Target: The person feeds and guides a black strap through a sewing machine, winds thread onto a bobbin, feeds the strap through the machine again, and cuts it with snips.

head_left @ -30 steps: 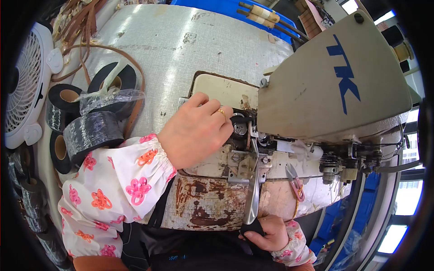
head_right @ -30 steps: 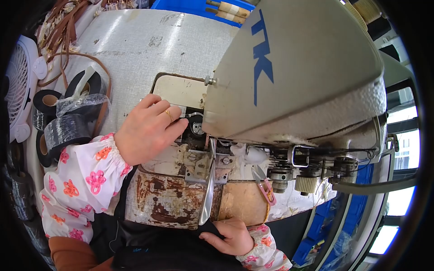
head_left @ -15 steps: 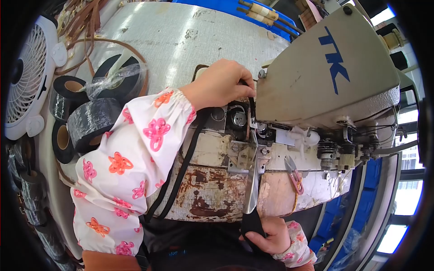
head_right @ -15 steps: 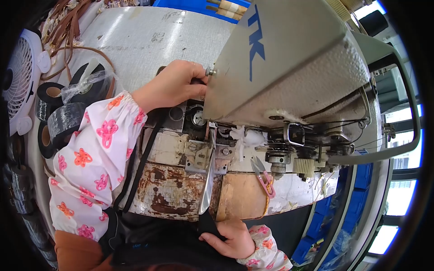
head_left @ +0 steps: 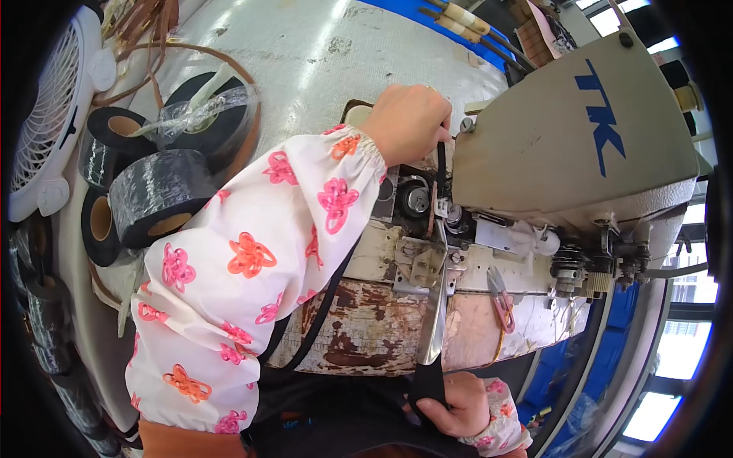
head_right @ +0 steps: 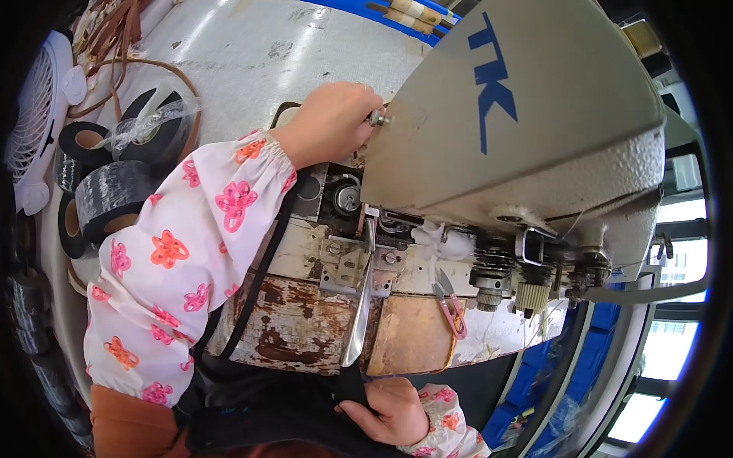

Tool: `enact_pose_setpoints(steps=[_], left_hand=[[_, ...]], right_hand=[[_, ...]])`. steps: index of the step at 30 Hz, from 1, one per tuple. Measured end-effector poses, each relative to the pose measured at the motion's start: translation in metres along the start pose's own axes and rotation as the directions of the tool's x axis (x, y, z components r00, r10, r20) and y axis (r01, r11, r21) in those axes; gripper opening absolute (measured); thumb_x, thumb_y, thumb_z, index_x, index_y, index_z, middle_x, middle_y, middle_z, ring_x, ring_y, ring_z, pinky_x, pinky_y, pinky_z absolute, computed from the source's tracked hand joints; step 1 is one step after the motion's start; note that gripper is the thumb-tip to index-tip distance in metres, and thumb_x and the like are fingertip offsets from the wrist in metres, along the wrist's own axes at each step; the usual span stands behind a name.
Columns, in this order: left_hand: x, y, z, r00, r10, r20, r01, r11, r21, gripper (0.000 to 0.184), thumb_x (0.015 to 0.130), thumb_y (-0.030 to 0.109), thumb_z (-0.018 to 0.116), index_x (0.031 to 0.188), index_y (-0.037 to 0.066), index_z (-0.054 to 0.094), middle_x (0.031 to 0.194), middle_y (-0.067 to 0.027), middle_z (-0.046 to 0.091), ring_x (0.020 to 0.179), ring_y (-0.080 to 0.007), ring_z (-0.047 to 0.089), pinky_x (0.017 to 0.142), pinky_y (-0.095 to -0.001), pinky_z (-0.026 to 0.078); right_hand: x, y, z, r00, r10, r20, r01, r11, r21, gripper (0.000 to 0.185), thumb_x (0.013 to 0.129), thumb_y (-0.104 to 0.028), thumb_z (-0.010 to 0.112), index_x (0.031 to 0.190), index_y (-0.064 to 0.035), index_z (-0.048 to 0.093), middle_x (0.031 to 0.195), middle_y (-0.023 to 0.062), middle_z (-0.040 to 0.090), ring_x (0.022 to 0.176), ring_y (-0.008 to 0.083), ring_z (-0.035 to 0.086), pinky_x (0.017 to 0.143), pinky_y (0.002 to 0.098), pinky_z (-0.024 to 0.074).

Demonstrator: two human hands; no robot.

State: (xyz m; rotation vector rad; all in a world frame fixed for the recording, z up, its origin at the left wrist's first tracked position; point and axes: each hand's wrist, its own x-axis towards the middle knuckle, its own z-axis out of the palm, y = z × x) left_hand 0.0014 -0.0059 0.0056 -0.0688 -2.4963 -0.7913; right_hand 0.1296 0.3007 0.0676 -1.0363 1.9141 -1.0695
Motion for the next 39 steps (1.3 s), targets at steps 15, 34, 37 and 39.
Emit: enact_pose_setpoints(steps=[15, 34, 37, 39], left_hand=[[0.028, -0.019, 0.006, 0.988, -0.155, -0.004, 0.155, 0.984, 0.092, 0.013, 0.074, 0.022, 0.064, 0.077, 0.009, 0.066, 0.077, -0.0101, 0.064, 0.075, -0.0292, 0.061, 0.066, -0.0395, 0.047], [0.016, 0.005, -0.018, 0.92, 0.145, 0.365, -0.194, 0.976, 0.101, 0.022, 0.071, 0.017, 0.059, 0.089, 0.006, 0.066, 0.089, -0.0104, 0.062, 0.093, -0.0269, 0.058, 0.089, -0.0459, 0.036], [0.008, 0.012, -0.03, 0.829, 0.141, 0.542, -0.188, 0.982, 0.033, 0.023, 0.074, 0.022, 0.061, 0.089, 0.005, 0.067, 0.086, -0.0108, 0.063, 0.093, -0.0261, 0.059, 0.089, -0.0468, 0.033], [0.007, 0.011, -0.031, 0.85, 0.217, 0.479, -0.262, 0.965, 0.028, 0.026, 0.075, 0.028, 0.064, 0.088, 0.005, 0.067, 0.083, -0.0101, 0.064, 0.087, -0.0264, 0.059, 0.088, -0.0465, 0.032]], right_hand=[[0.016, -0.01, -0.01, 0.996, 0.011, 0.087, -0.012, 1.0, 0.011, 0.01, 0.082, -0.006, 0.06, 0.075, -0.0021, 0.067, 0.063, 0.0094, 0.062, 0.052, 0.0231, 0.059, 0.048, 0.031, 0.0447], [0.017, -0.01, -0.01, 0.985, 0.14, 0.101, -0.135, 0.989, -0.053, 0.032, 0.089, -0.022, 0.049, 0.071, -0.0008, 0.064, 0.064, 0.0075, 0.064, 0.055, 0.0189, 0.061, 0.054, 0.0287, 0.0474], [0.017, -0.011, -0.01, 0.984, 0.149, 0.095, -0.14, 0.986, -0.091, 0.031, 0.088, -0.023, 0.05, 0.071, -0.0009, 0.064, 0.064, 0.0079, 0.064, 0.055, 0.0188, 0.061, 0.054, 0.0284, 0.0473], [0.021, -0.015, -0.009, 0.984, 0.154, 0.089, -0.147, 0.986, -0.077, 0.03, 0.088, -0.022, 0.051, 0.072, -0.0006, 0.065, 0.064, 0.0081, 0.065, 0.055, 0.0189, 0.061, 0.054, 0.0279, 0.0478]])
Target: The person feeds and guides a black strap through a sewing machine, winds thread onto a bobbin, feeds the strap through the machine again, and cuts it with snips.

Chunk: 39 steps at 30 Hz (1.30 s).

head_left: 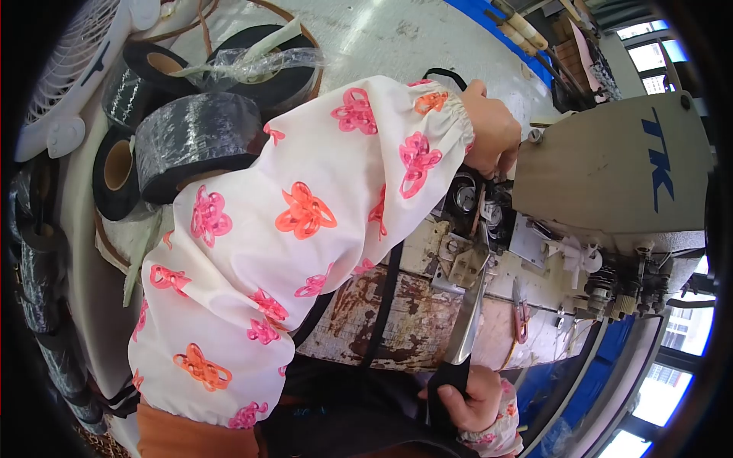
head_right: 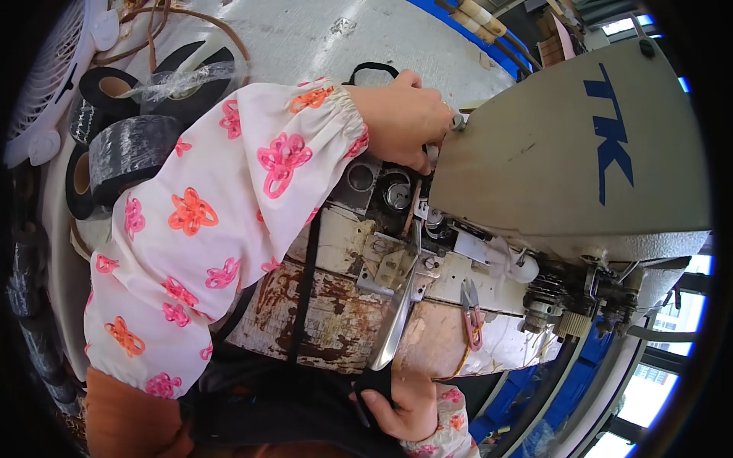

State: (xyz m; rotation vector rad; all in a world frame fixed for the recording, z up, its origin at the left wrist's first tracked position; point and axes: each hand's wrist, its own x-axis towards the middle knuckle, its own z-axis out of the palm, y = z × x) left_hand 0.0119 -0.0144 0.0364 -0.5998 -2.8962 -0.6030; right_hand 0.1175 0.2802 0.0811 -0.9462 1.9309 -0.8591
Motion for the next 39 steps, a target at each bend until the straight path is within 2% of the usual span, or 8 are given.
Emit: enact_pose_setpoints(steps=[7, 9, 15, 21, 28, 34, 37, 39], left_hand=[[-0.012, 0.014, 0.001, 0.99, -0.111, 0.083, 0.107, 0.993, 0.05, 0.016, 0.077, 0.021, 0.063, 0.084, 0.006, 0.065, 0.083, -0.0051, 0.062, 0.079, -0.0227, 0.058, 0.086, -0.0427, 0.033], [-0.026, 0.018, 0.016, 0.979, -0.038, -0.2, 0.047, 0.998, 0.043, 0.008, 0.076, 0.014, 0.059, 0.078, 0.006, 0.061, 0.079, -0.0045, 0.059, 0.076, -0.0202, 0.057, 0.086, -0.0399, 0.036], [-0.079, 0.062, 0.02, 0.914, 0.141, -0.379, 0.007, 0.932, 0.361, 0.009, 0.068, 0.011, 0.057, 0.075, 0.005, 0.058, 0.075, -0.0025, 0.053, 0.073, -0.0161, 0.054, 0.082, -0.035, 0.04], [-0.091, 0.079, 0.021, 0.948, 0.091, -0.306, 0.007, 0.952, 0.306, 0.013, 0.067, 0.01, 0.057, 0.078, 0.004, 0.059, 0.074, -0.0026, 0.051, 0.071, -0.0157, 0.053, 0.081, -0.0347, 0.041], [-0.09, 0.08, 0.018, 0.954, 0.107, -0.281, 0.002, 0.932, 0.361, 0.016, 0.066, 0.011, 0.057, 0.08, 0.005, 0.058, 0.076, -0.0031, 0.051, 0.073, -0.0169, 0.053, 0.082, -0.0364, 0.04], [-0.088, 0.076, 0.021, 0.953, 0.06, -0.297, 0.028, 0.959, 0.283, 0.016, 0.067, 0.009, 0.057, 0.083, 0.007, 0.056, 0.075, -0.0037, 0.052, 0.074, -0.0193, 0.054, 0.079, -0.0362, 0.04], [-0.088, 0.073, 0.026, 0.944, 0.068, -0.322, 0.021, 0.964, 0.266, 0.014, 0.068, 0.007, 0.058, 0.082, 0.007, 0.056, 0.073, -0.004, 0.052, 0.073, -0.02, 0.054, 0.077, -0.0361, 0.04], [-0.087, 0.073, 0.027, 0.938, 0.079, -0.339, 0.014, 0.965, 0.262, 0.013, 0.069, 0.005, 0.059, 0.081, 0.007, 0.057, 0.072, -0.0042, 0.051, 0.072, -0.0203, 0.054, 0.076, -0.0358, 0.04]], right_hand=[[-0.003, 0.004, 0.0, 1.0, -0.004, 0.015, 0.003, 0.998, 0.056, 0.026, 0.087, -0.016, 0.051, 0.073, 0.0005, 0.065, 0.065, 0.0088, 0.065, 0.057, 0.0196, 0.063, 0.055, 0.0277, 0.0491], [-0.003, 0.005, 0.003, 0.999, 0.01, -0.042, -0.005, 0.992, 0.127, 0.008, 0.08, -0.007, 0.062, 0.074, -0.0032, 0.067, 0.063, 0.009, 0.063, 0.054, 0.0233, 0.061, 0.049, 0.0313, 0.0457], [-0.004, 0.016, 0.007, 0.989, -0.108, -0.104, 0.115, 0.991, 0.072, 0.011, 0.078, -0.009, 0.066, 0.07, -0.0022, 0.066, 0.055, 0.009, 0.056, 0.046, 0.0242, 0.054, 0.043, 0.0332, 0.0401], [-0.011, 0.026, 0.012, 0.979, -0.149, -0.14, 0.153, 0.988, 0.019, 0.016, 0.077, -0.011, 0.068, 0.064, -0.0025, 0.065, 0.045, 0.0098, 0.042, 0.039, 0.0266, 0.044, 0.04, 0.0371, 0.0324], [-0.005, 0.011, 0.015, 0.967, -0.124, -0.221, 0.139, 0.989, 0.052, 0.031, 0.078, -0.012, 0.068, 0.053, -0.002, 0.051, 0.047, 0.0116, 0.046, 0.041, 0.0261, 0.049, 0.041, 0.0367, 0.0353], [-0.012, 0.007, 0.004, 0.977, -0.178, -0.117, 0.153, 0.969, -0.196, 0.015, 0.078, -0.015, 0.069, 0.076, -0.0004, 0.064, 0.057, 0.0123, 0.058, 0.048, 0.0286, 0.056, 0.047, 0.0338, 0.0438], [-0.01, -0.001, -0.014, 0.908, -0.248, -0.337, 0.198, 0.964, -0.176, 0.018, 0.079, -0.014, 0.067, 0.073, 0.0015, 0.062, 0.063, 0.0145, 0.06, 0.054, 0.0257, 0.06, 0.05, 0.0303, 0.0463], [-0.016, -0.003, -0.034, 0.813, -0.1, -0.574, 0.052, 0.994, -0.099, 0.018, 0.082, -0.014, 0.064, 0.078, 0.0032, 0.061, 0.068, 0.0132, 0.063, 0.058, 0.0185, 0.063, 0.053, 0.0281, 0.0479]])
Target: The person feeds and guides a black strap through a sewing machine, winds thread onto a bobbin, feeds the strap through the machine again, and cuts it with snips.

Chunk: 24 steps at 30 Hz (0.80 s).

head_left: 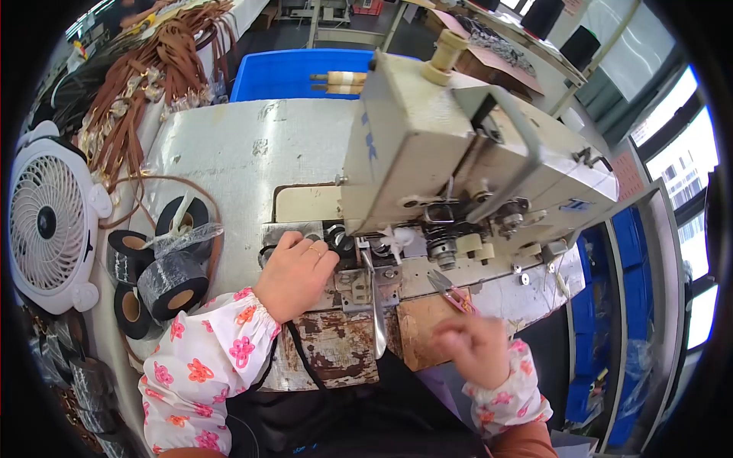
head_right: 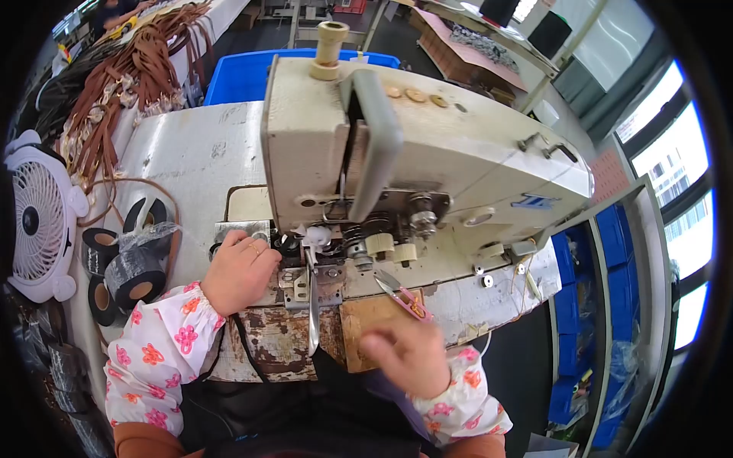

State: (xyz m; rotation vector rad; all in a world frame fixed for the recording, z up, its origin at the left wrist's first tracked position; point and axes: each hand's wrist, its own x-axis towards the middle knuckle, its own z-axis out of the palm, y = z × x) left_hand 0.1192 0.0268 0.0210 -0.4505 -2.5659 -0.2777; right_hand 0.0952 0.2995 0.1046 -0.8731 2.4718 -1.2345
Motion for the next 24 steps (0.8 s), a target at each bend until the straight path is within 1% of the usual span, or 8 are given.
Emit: enact_pose_setpoints(steps=[3, 12, 14, 15, 17, 18, 20, 24], left_hand=[[0.001, 0.0, -0.002, 0.999, -0.03, -0.039, 0.028, 0.999, -0.044, 0.011, 0.069, 0.006, 0.062, 0.078, 0.008, 0.057, 0.07, -0.0045, 0.05, 0.069, -0.0211, 0.053, 0.072, -0.0347, 0.039], [0.002, 0.0, -0.002, 0.999, -0.029, -0.041, 0.027, 0.999, -0.042, 0.008, 0.073, 0.008, 0.06, 0.077, 0.008, 0.054, 0.07, -0.0041, 0.051, 0.069, -0.0205, 0.054, 0.071, -0.0338, 0.04], [0.0, -0.001, 0.0, 0.998, -0.034, -0.056, 0.031, 0.998, -0.059, 0.007, 0.073, 0.008, 0.06, 0.077, 0.008, 0.054, 0.07, -0.0042, 0.051, 0.069, -0.0206, 0.054, 0.071, -0.0336, 0.04], [0.001, 0.0, 0.0, 0.998, -0.036, -0.054, 0.032, 0.997, -0.063, 0.007, 0.073, 0.008, 0.06, 0.077, 0.008, 0.054, 0.07, -0.0042, 0.051, 0.069, -0.0206, 0.054, 0.071, -0.0336, 0.04], [0.0, 0.0, -0.001, 0.998, -0.035, -0.048, 0.032, 0.997, -0.069, 0.008, 0.073, 0.007, 0.062, 0.078, 0.008, 0.056, 0.07, -0.0046, 0.05, 0.067, -0.0217, 0.053, 0.071, -0.0344, 0.04], [0.0, -0.001, -0.002, 0.998, -0.051, -0.043, 0.048, 0.996, -0.068, 0.008, 0.073, 0.007, 0.062, 0.078, 0.008, 0.056, 0.07, -0.0046, 0.05, 0.067, -0.0217, 0.053, 0.071, -0.0344, 0.04], [0.0, -0.001, -0.001, 0.998, -0.033, -0.051, 0.03, 0.997, -0.07, 0.009, 0.072, 0.007, 0.062, 0.078, 0.007, 0.056, 0.07, -0.0047, 0.05, 0.068, -0.0217, 0.053, 0.071, -0.0342, 0.039], [-0.001, -0.003, -0.001, 1.0, -0.024, -0.004, 0.024, 0.998, -0.059, 0.01, 0.071, 0.007, 0.062, 0.079, 0.008, 0.056, 0.072, -0.004, 0.052, 0.072, -0.0204, 0.054, 0.073, -0.0337, 0.04]], right_hand=[[0.027, -0.001, -0.007, 0.961, 0.032, -0.275, 0.039, 0.968, 0.248, 0.022, 0.087, -0.018, 0.059, 0.084, 0.004, 0.06, 0.066, 0.0087, 0.063, 0.057, 0.0124, 0.059, 0.052, 0.0255, 0.0463], [0.052, -0.004, -0.006, 0.974, 0.192, -0.123, -0.052, 0.711, 0.702, 0.039, 0.093, -0.035, 0.049, 0.078, 0.0002, 0.056, 0.064, 0.0031, 0.056, 0.052, 0.0088, 0.048, 0.048, 0.0206, 0.0365], [0.052, -0.004, 0.0, 0.98, 0.196, 0.043, -0.103, 0.303, 0.947, 0.04, 0.094, -0.039, 0.044, 0.079, -0.0037, 0.052, 0.064, 0.0004, 0.05, 0.048, 0.0078, 0.041, 0.046, 0.0204, 0.0317], [0.052, -0.004, -0.001, 0.979, 0.2, 0.045, -0.106, 0.304, 0.947, 0.04, 0.094, -0.039, 0.044, 0.079, -0.0037, 0.052, 0.064, 0.0004, 0.05, 0.048, 0.0078, 0.041, 0.046, 0.0204, 0.0317], [0.053, -0.002, -0.002, 0.972, 0.053, 0.229, -0.231, 0.043, 0.972, 0.04, 0.096, -0.042, 0.036, 0.083, -0.0065, 0.049, 0.061, -0.0023, 0.043, 0.043, 0.007, 0.033, 0.044, 0.0206, 0.0267], [0.053, -0.003, -0.002, 0.968, 0.052, 0.245, -0.248, 0.042, 0.968, 0.04, 0.096, -0.042, 0.036, 0.083, -0.0065, 0.049, 0.061, -0.0023, 0.043, 0.043, 0.007, 0.033, 0.044, 0.0206, 0.0267], [0.052, -0.005, 0.001, 0.952, -0.096, 0.292, -0.307, -0.283, 0.909, 0.042, 0.097, -0.043, 0.029, 0.088, -0.0073, 0.048, 0.057, -0.0042, 0.037, 0.042, 0.0068, 0.029, 0.043, 0.0212, 0.0253], [0.055, 0.002, 0.005, 0.944, -0.2, 0.261, -0.317, -0.349, 0.882, 0.04, 0.098, -0.042, 0.028, 0.09, -0.008, 0.047, 0.054, -0.0045, 0.033, 0.039, 0.0079, 0.028, 0.041, 0.022, 0.0262]])
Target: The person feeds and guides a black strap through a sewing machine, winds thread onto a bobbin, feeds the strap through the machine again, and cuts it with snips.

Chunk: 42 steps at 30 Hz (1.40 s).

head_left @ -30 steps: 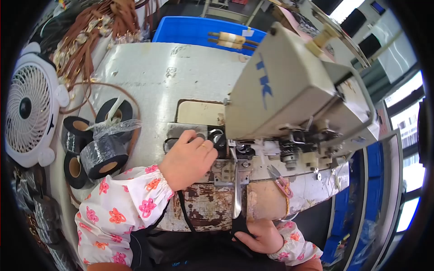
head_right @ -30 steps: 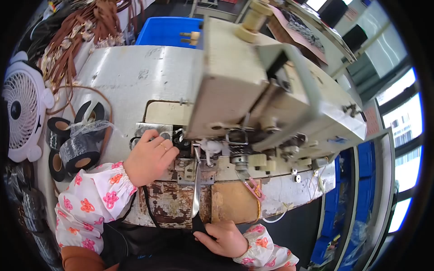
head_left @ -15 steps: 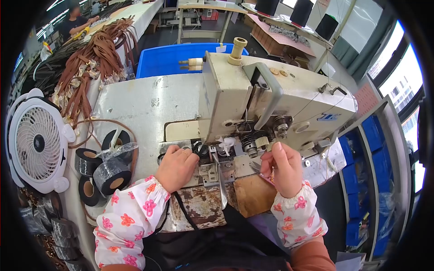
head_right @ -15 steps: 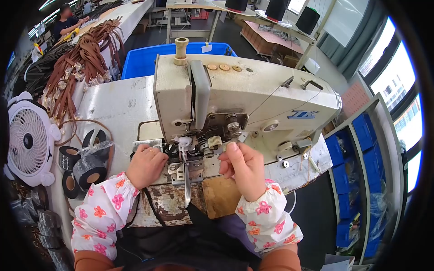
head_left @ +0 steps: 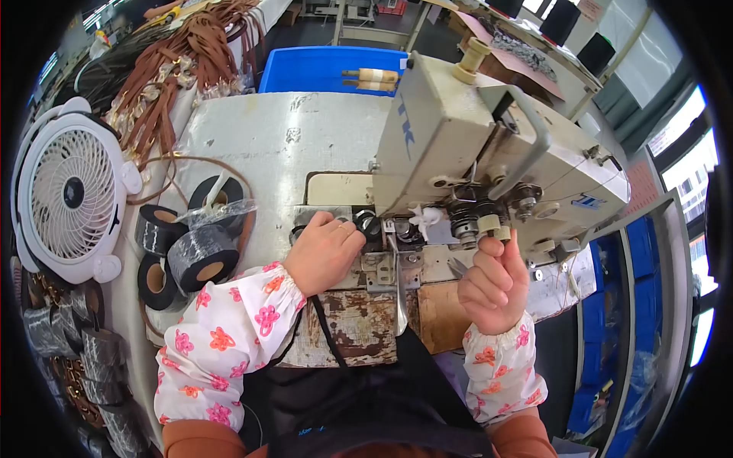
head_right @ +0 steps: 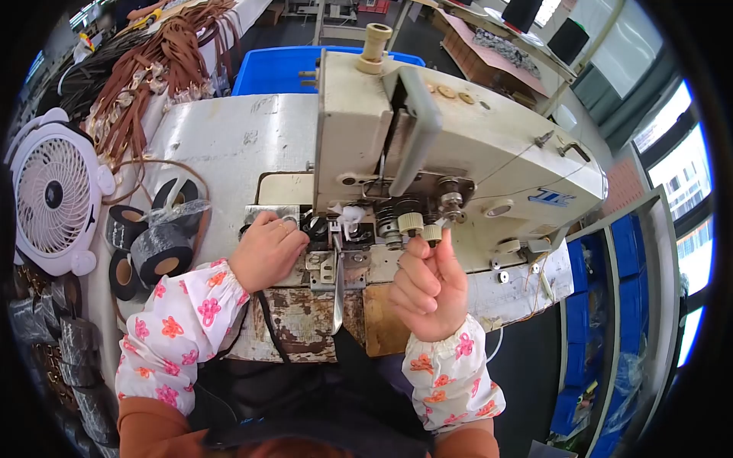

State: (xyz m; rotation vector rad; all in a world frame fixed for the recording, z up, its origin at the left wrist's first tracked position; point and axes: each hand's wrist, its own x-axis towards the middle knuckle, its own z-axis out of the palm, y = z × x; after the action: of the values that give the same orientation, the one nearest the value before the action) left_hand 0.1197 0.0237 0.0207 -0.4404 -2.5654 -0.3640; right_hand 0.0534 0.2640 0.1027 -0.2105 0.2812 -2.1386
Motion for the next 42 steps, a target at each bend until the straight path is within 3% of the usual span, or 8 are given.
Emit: enact_pose_setpoints(steps=[4, 8, 13, 17, 19, 22, 36, 42], left_hand=[[-0.001, 0.0, 0.001, 1.0, -0.001, -0.013, 0.001, 1.0, -0.005, 0.011, 0.07, 0.006, 0.062, 0.079, 0.008, 0.056, 0.071, -0.0036, 0.053, 0.07, -0.0201, 0.054, 0.073, -0.0332, 0.04], [0.0, 0.001, 0.001, 0.999, 0.012, -0.038, -0.013, 0.999, -0.029, 0.011, 0.07, 0.005, 0.062, 0.079, 0.008, 0.056, 0.07, -0.0037, 0.052, 0.069, -0.0204, 0.054, 0.072, -0.0331, 0.04], [0.001, 0.002, 0.001, 1.0, -0.005, -0.023, 0.005, 1.0, 0.004, 0.008, 0.072, 0.006, 0.062, 0.078, 0.008, 0.057, 0.07, -0.0046, 0.051, 0.068, -0.0213, 0.053, 0.07, -0.0335, 0.039], [0.0, 0.001, 0.001, 1.0, -0.011, -0.016, 0.011, 1.0, -0.007, 0.006, 0.073, 0.007, 0.061, 0.078, 0.007, 0.057, 0.069, -0.0052, 0.05, 0.068, -0.0217, 0.053, 0.07, -0.0336, 0.039], [0.001, 0.002, 0.0, 1.0, -0.005, -0.028, 0.005, 1.0, -0.001, 0.007, 0.073, 0.007, 0.061, 0.078, 0.008, 0.057, 0.07, -0.0052, 0.051, 0.068, -0.0217, 0.053, 0.071, -0.0336, 0.039], [0.0, 0.001, 0.001, 0.999, 0.007, -0.039, -0.007, 1.0, -0.001, 0.007, 0.074, 0.008, 0.061, 0.079, 0.008, 0.056, 0.07, -0.005, 0.051, 0.068, -0.0216, 0.053, 0.071, -0.0337, 0.039], [-0.002, -0.001, 0.004, 1.0, 0.001, -0.026, -0.002, 1.0, -0.031, 0.005, 0.077, 0.009, 0.059, 0.08, 0.008, 0.055, 0.072, -0.0056, 0.054, 0.071, -0.0223, 0.055, 0.071, -0.0343, 0.04], [-0.004, -0.004, 0.008, 1.0, -0.008, -0.012, 0.007, 0.996, -0.091, 0.006, 0.075, 0.009, 0.057, 0.082, 0.008, 0.056, 0.074, -0.0067, 0.056, 0.072, -0.024, 0.056, 0.071, -0.0362, 0.041]], right_hand=[[-0.002, -0.004, 0.009, 0.838, -0.48, -0.26, 0.06, 0.554, -0.83, 0.04, 0.096, -0.038, 0.04, 0.087, -0.002, 0.053, 0.053, 0.0028, 0.048, 0.039, 0.0091, 0.038, 0.04, 0.0213, 0.0303], [-0.004, -0.012, 0.023, 0.856, -0.466, -0.224, -0.065, 0.333, -0.941, 0.037, 0.094, -0.032, 0.049, 0.075, -0.0006, 0.055, 0.053, 0.0049, 0.05, 0.04, 0.0099, 0.04, 0.04, 0.0206, 0.0302], [-0.002, -0.007, 0.016, 0.966, -0.012, -0.257, -0.036, 0.982, -0.184, 0.056, 0.097, -0.046, 0.024, 0.076, -0.0051, 0.056, 0.053, 0.0022, 0.049, 0.04, 0.0098, 0.037, 0.039, 0.0235, 0.0298], [-0.013, -0.009, 0.015, 0.957, -0.129, -0.259, -0.063, 0.781, -0.621, 0.037, 0.094, -0.037, 0.046, 0.077, -0.0054, 0.057, 0.06, 0.0029, 0.054, 0.045, 0.01, 0.043, 0.041, 0.0234, 0.0312], [-0.018, 0.007, 0.022, 0.666, -0.639, 0.386, -0.106, -0.593, -0.798, 0.019, 0.078, -0.017, 0.07, 0.082, -0.0032, 0.058, 0.068, 0.0067, 0.057, 0.052, 0.0138, 0.051, 0.044, 0.025, 0.0364], [0.002, 0.014, 0.04, 0.536, -0.487, 0.689, -0.024, -0.825, -0.565, 0.034, 0.06, -0.001, 0.08, 0.088, -0.0011, 0.06, 0.074, 0.0098, 0.057, 0.058, 0.0191, 0.055, 0.048, 0.0278, 0.0419], [0.039, 0.042, 0.01, 0.175, -0.595, 0.784, -0.11, -0.803, -0.585, 0.028, 0.059, 0.004, 0.078, 0.081, 0.0028, 0.06, 0.073, 0.0115, 0.054, 0.062, 0.0245, 0.054, 0.049, 0.0313, 0.0421], [0.033, 0.043, 0.02, 0.249, -0.637, 0.73, -0.224, -0.771, -0.596, 0.025, 0.064, -0.002, 0.077, 0.079, 0.0034, 0.058, 0.071, 0.0103, 0.052, 0.06, 0.023, 0.05, 0.052, 0.0327, 0.0401]])
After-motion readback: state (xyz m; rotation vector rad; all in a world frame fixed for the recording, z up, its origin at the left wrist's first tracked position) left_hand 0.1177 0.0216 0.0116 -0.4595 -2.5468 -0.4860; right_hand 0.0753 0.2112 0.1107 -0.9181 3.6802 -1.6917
